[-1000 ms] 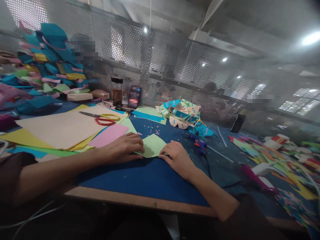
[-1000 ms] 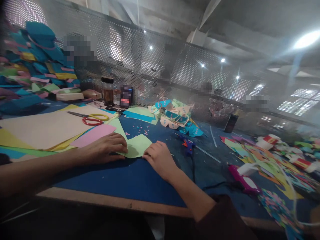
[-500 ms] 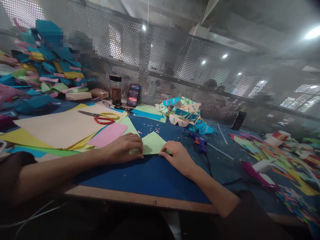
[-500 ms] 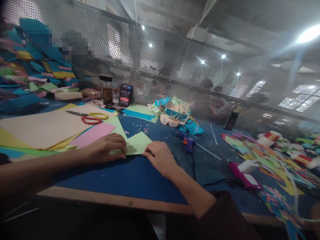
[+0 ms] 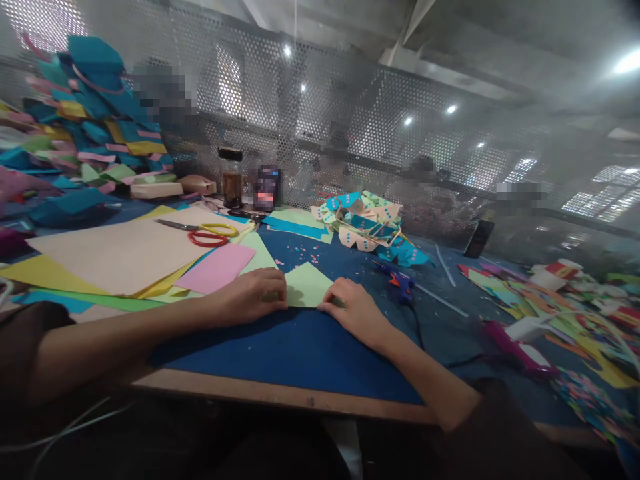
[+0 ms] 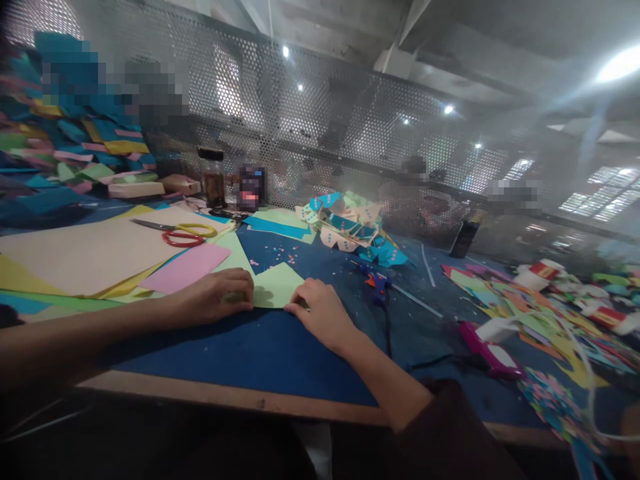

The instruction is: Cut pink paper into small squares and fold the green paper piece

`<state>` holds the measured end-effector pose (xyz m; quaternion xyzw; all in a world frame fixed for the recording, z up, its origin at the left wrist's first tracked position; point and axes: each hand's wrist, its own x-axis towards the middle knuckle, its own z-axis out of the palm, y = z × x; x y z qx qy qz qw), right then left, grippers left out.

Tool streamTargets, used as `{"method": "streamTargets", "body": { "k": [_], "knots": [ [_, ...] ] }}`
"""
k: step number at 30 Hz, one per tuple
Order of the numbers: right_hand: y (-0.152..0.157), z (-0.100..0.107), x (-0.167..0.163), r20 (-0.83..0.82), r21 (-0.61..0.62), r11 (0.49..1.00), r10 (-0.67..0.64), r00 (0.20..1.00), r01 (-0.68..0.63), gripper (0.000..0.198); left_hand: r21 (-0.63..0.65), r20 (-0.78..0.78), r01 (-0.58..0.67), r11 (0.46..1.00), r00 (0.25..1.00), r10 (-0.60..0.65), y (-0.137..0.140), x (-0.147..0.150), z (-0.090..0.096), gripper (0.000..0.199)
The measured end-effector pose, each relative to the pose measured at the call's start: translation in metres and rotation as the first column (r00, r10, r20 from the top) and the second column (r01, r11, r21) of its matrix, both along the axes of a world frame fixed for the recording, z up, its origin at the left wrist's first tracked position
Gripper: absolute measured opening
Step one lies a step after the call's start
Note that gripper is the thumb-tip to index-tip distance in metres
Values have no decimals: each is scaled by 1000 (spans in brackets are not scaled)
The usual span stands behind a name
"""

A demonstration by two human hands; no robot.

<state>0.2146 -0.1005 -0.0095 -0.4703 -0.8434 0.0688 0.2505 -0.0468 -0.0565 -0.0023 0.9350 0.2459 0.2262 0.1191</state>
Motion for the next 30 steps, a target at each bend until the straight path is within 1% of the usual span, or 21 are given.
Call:
{"method": "streamTargets", "body": {
  "k": [4,7,10,14,22,25,30],
  "knots": [
    [0,0,1,-13,4,1000,-20,1000,21,14,-7,-9,-34,999,999,34,2,0,0,16],
    [1,1,3,1,22,999,-42,999,42,13,39,6,-35,999,999,35,6,3,2,15],
    [3,0,5,30,8,998,-58,998,58,13,68,2,-42,997,999,41,8,10,6,13],
    [5,-2,7,51,-30,997,-70,996,72,14,14,-8,-34,999,999,35,9,18,5,11],
    [4,-1,5,-38,-59,998,-38,999,35,8,-105,61,-67,992,995,73,9,15,-6,13],
    [4,-1,5,-47,-64,998,-32,998,29,5,-116,58,-63,991,996,70,8,16,-5,12],
    [3,0,4,-48,-59,998,-26,998,23,5,-77,56,-83,994,995,87,7,18,-5,16]
  ]
}}
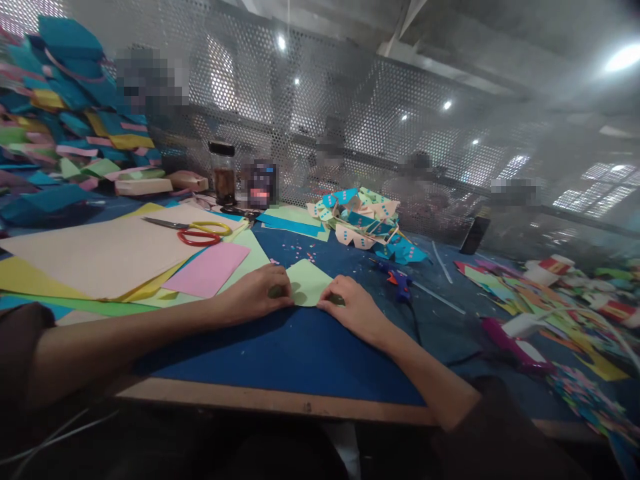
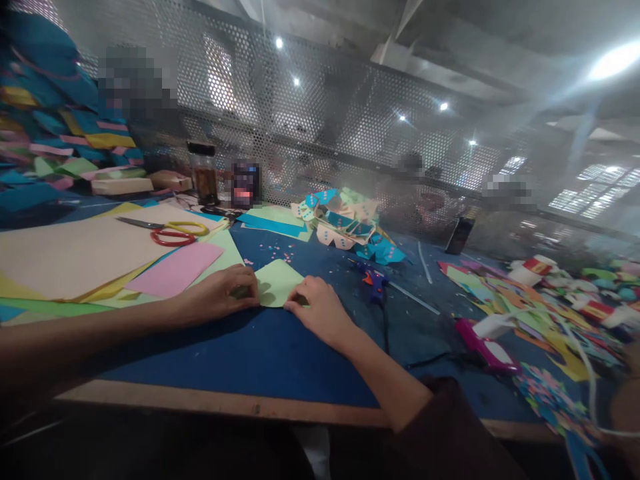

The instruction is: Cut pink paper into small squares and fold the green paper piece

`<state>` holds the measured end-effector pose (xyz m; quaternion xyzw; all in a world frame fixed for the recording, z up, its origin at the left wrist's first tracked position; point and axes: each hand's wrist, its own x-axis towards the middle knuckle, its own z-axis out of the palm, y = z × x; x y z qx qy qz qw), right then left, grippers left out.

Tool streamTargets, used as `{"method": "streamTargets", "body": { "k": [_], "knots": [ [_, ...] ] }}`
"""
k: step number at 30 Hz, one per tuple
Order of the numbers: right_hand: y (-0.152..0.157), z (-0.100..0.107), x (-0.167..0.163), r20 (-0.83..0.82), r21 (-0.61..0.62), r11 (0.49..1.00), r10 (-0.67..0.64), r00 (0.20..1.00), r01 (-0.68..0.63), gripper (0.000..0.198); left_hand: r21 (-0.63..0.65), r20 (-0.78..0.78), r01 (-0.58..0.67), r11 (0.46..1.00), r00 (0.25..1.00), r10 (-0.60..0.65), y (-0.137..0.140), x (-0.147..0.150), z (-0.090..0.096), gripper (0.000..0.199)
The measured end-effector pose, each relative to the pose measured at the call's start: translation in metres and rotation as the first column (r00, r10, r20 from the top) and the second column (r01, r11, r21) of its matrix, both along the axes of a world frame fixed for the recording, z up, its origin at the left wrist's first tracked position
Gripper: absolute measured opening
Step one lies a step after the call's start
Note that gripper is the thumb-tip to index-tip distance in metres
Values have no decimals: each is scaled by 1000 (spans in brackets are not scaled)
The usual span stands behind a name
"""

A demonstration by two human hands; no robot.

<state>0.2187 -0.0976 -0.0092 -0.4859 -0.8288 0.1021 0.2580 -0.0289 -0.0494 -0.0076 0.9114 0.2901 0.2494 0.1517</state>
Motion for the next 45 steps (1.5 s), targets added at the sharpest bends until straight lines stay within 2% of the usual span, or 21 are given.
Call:
{"method": "streamTargets", "body": {
  "k": [13,34,45],
  "knots": [
    [1,2,-2,33,-36,999,-30,999,31,6,60,0,-12,998,1000,12,0,1,-5,14],
    [-3,6,-7,88,-63,988,-132,987,138,13,47,-36,-21,999,999,23,-1,2,-1,18],
    [-2,10,-1,116,-77,988,-128,985,137,13,54,-28,-11,998,1000,13,-1,1,-1,19]
  ]
}}
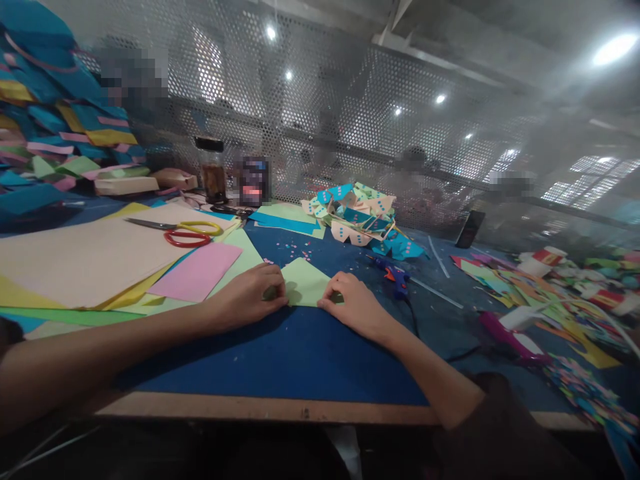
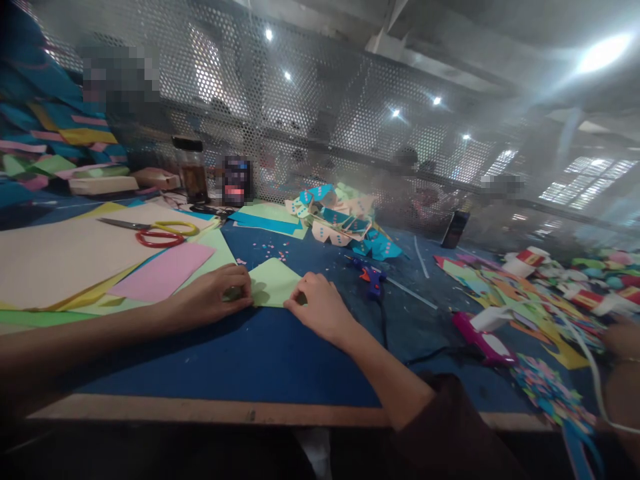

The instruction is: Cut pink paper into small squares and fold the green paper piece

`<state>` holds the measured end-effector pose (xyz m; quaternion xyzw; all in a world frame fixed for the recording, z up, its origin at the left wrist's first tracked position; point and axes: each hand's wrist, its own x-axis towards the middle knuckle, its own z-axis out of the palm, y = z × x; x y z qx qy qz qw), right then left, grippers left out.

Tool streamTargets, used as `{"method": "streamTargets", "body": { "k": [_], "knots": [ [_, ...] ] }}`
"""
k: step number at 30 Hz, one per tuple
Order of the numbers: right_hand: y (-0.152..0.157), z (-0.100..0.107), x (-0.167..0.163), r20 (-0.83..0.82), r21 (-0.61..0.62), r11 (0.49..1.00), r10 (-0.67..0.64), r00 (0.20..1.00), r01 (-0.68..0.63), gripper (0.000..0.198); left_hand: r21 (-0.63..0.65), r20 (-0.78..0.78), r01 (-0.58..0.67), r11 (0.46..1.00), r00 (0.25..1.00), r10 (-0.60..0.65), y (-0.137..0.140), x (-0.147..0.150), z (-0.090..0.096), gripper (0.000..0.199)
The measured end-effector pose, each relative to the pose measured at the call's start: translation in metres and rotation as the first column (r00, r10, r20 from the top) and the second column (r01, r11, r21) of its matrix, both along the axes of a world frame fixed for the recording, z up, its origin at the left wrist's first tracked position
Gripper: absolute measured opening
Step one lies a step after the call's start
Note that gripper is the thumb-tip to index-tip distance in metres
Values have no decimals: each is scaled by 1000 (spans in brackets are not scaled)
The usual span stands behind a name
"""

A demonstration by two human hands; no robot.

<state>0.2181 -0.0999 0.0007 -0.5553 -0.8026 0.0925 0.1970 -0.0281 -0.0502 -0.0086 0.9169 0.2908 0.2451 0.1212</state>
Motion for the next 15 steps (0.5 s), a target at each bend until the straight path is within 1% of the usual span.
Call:
{"method": "streamTargets", "body": {
  "k": [8,15],
  "knots": [
    [0,3,4,14,-14,1000,8,1000,-8,12,27,-15,5,1000,1000,-5,2,0,-1,22],
    [-2,4,5,0,-18,1000,5,1000,-5,13,14,-26,-8,1000,1000,9,0,0,1,21]
  ]
}}
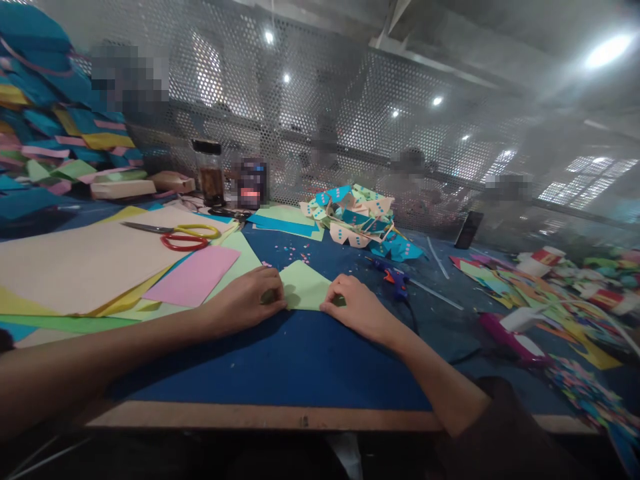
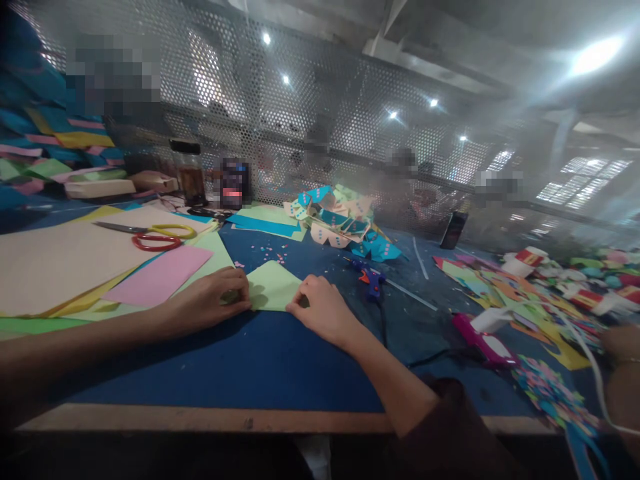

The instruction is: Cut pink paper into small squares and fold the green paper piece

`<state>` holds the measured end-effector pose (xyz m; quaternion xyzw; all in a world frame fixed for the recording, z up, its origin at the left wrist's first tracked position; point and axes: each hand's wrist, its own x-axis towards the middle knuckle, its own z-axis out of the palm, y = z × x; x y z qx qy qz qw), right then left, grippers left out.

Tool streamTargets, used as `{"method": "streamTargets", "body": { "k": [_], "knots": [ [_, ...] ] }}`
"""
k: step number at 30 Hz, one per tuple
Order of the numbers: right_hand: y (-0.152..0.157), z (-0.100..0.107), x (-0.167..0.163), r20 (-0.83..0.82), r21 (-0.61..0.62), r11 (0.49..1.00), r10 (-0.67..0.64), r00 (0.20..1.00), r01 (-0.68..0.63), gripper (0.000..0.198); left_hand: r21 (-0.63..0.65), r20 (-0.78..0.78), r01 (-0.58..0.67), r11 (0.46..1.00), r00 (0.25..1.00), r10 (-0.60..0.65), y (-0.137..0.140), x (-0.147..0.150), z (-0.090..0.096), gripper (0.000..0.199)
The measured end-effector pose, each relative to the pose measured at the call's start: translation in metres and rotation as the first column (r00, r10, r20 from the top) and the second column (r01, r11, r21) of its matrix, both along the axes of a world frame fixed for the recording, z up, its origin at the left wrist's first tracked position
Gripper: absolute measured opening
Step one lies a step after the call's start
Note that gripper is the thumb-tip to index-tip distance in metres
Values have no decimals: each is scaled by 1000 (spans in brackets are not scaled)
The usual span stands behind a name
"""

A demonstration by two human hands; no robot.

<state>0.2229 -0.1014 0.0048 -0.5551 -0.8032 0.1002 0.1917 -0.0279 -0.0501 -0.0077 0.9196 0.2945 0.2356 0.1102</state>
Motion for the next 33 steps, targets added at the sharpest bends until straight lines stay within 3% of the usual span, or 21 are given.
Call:
{"method": "streamTargets", "body": {
  "k": [33],
  "knots": [
    [1,3,5,16,-34,999,-14,1000,15,14,-30,7,-28,999,1000,29,3,-1,-3,19]
  ]
}}
